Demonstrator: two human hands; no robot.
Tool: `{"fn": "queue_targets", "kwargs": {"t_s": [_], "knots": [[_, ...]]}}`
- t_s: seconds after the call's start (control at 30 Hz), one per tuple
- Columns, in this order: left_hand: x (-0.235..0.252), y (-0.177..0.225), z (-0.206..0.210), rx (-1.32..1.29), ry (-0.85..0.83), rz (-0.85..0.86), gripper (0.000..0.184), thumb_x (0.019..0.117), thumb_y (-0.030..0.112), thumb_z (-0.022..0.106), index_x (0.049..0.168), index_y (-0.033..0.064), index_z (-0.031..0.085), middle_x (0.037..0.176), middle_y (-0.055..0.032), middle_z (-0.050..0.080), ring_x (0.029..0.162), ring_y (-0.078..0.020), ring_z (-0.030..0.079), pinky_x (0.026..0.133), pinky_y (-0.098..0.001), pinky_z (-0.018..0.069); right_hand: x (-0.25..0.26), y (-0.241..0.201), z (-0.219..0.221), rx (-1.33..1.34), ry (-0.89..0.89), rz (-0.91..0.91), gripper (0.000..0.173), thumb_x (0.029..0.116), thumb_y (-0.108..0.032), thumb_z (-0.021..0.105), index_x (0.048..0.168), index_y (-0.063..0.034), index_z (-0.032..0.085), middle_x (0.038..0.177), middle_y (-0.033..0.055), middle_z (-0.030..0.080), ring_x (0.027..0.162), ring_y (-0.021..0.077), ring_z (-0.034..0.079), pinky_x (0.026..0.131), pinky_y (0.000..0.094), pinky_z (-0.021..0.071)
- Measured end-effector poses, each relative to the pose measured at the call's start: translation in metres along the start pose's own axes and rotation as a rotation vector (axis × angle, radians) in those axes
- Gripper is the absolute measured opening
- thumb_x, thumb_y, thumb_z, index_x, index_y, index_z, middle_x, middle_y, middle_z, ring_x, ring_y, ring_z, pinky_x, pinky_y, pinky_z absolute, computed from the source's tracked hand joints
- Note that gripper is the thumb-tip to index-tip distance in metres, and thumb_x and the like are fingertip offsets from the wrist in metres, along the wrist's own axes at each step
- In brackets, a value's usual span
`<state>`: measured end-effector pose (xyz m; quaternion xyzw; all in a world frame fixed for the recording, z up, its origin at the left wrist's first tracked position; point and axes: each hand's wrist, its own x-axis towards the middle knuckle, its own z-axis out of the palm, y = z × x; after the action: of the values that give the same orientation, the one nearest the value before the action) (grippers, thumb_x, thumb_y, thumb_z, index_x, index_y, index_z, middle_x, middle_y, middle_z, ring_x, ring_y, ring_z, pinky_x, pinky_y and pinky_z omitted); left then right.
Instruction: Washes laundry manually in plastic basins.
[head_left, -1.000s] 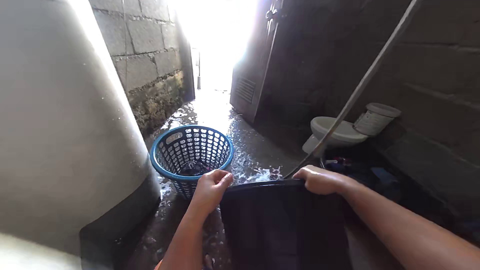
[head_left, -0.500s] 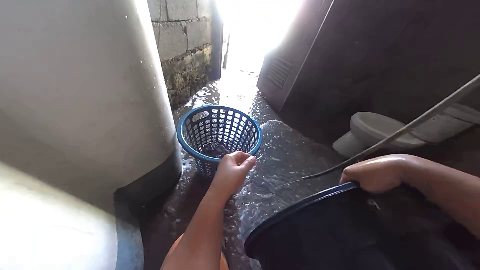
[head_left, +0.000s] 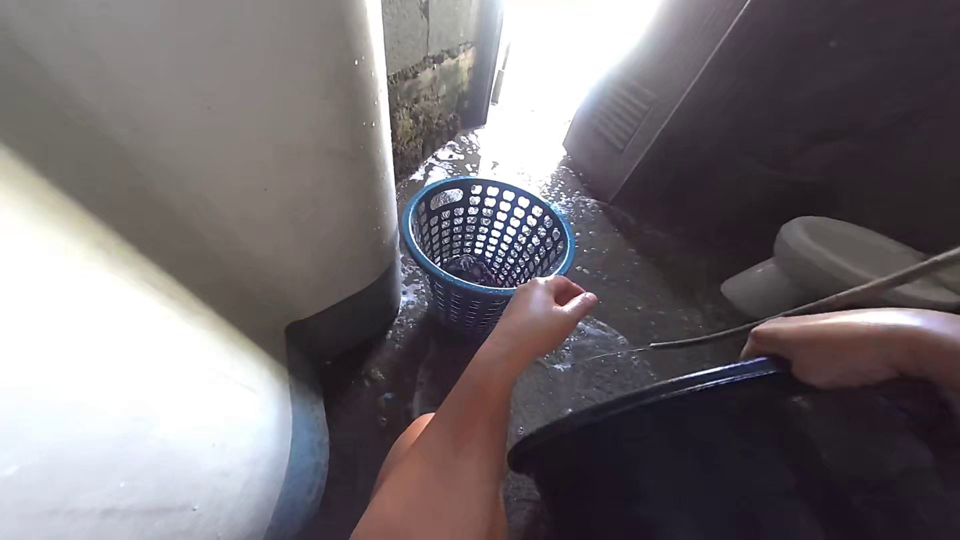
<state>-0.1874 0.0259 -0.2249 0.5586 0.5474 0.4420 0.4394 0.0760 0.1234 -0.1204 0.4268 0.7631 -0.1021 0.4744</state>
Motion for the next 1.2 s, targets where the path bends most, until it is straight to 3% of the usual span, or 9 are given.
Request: {"fn": "queue_targets", "kwargs": {"t_s": [0.1,0.2,0.4,0.6,0.7,0.8,0.87,1.0,1.2], "knots": [[-0.001,0.000,-0.004,0.009,-0.010,0.002,0.029,0.1052,0.027,0.059,0.116,0.0022,0.070,0.107,-0.0118,0.073,0.098,-0.0198,0.071,0.092,-0.0417,0.0553,-0.022,0.019,0.010,0.075,0.151,0.108,0.019,0.0912,0.007,0.065,0.103,-0.0042,0.074,0.092,0.0140,0.070,0.089,0.0293,0.066,0.079,0.0477,0.0515],[-0.003,-0.002,-0.007,0.016,0.007,-0.003,0.029,0.1051,0.028,0.059,0.116,0.0028,0.070,0.107,-0.0111,0.073,0.097,-0.0193,0.071,0.092,-0.0418,0.0555,-0.041,0.022,0.046,0.178,0.269,0.147,0.024,0.0891,0.005,0.068,0.108,-0.0063,0.076,0.095,0.0157,0.072,0.093,0.0342,0.068,0.081,0.0530,0.0528],[-0.008,-0.006,-0.007,0.073,0.011,0.027,0.028,0.1048,0.029,0.059,0.114,0.0061,0.071,0.108,-0.0083,0.075,0.098,-0.0189,0.072,0.092,-0.0425,0.0580,0.003,-0.062,0.234,0.486,0.417,-0.048,0.034,0.0808,-0.001,0.075,0.114,-0.0060,0.074,0.106,0.0238,0.073,0.100,0.0491,0.069,0.086,0.0727,0.0512],[-0.010,-0.011,-0.010,0.139,-0.005,0.002,0.026,0.1049,0.027,0.059,0.114,0.0054,0.071,0.107,-0.0089,0.075,0.099,-0.0207,0.072,0.093,-0.0436,0.0572,0.073,-0.154,0.324,0.644,0.293,-0.046,0.044,0.0851,-0.008,0.071,0.129,-0.0108,0.069,0.130,0.0155,0.068,0.125,0.0394,0.060,0.102,0.0661,0.0437],[-0.006,-0.012,-0.017,-0.004,0.148,-0.128,0.031,0.1054,0.027,0.058,0.125,0.0044,0.067,0.120,-0.0139,0.070,0.110,-0.0271,0.066,0.092,-0.0483,0.0513,0.093,-0.178,0.344,0.643,0.295,-0.047,0.047,0.0860,-0.011,0.072,0.132,-0.0127,0.067,0.133,0.0140,0.067,0.127,0.0381,0.059,0.104,0.0645,0.0429],[-0.002,-0.010,-0.022,-0.418,0.446,-0.314,0.048,0.1049,0.032,0.055,0.147,0.0110,0.047,0.153,-0.0153,0.045,0.138,-0.0376,0.044,0.102,-0.0607,0.0423,0.100,-0.184,0.351,0.621,0.314,-0.034,0.048,0.0862,-0.013,0.072,0.133,-0.0144,0.067,0.132,0.0120,0.067,0.127,0.0360,0.059,0.106,0.0610,0.0423],[0.006,-0.024,-0.025,-0.685,0.676,-0.443,0.064,0.1004,0.037,0.061,0.154,0.0136,0.035,0.162,-0.0161,0.032,0.146,-0.0400,0.034,0.107,-0.0678,0.0383,0.101,-0.182,0.349,0.616,0.293,-0.024,0.051,0.0851,-0.014,0.073,0.135,-0.0166,0.066,0.134,0.0105,0.067,0.128,0.0345,0.058,0.107,0.0600,0.0407],[0.029,-0.064,-0.029,-0.899,0.753,-0.563,0.065,0.1010,0.040,0.054,0.154,0.0129,0.029,0.154,-0.0203,0.039,0.133,-0.0375,0.048,0.099,-0.0559,0.0486,0.101,-0.184,0.342,0.616,0.230,0.004,0.056,0.0855,-0.011,0.072,0.140,-0.0183,0.061,0.138,0.0112,0.063,0.131,0.0353,0.055,0.110,0.0611,0.0366],[0.034,-0.079,-0.025,-1.008,0.753,-0.502,0.052,0.1017,0.030,0.054,0.147,0.0091,0.038,0.142,-0.0187,0.049,0.123,-0.0306,0.056,0.097,-0.0442,0.0511,0.105,-0.184,0.349,0.642,0.217,0.014,0.057,0.0869,-0.013,0.072,0.143,-0.0182,0.059,0.141,0.0121,0.061,0.135,0.0355,0.051,0.113,0.0614,0.0338]]}}
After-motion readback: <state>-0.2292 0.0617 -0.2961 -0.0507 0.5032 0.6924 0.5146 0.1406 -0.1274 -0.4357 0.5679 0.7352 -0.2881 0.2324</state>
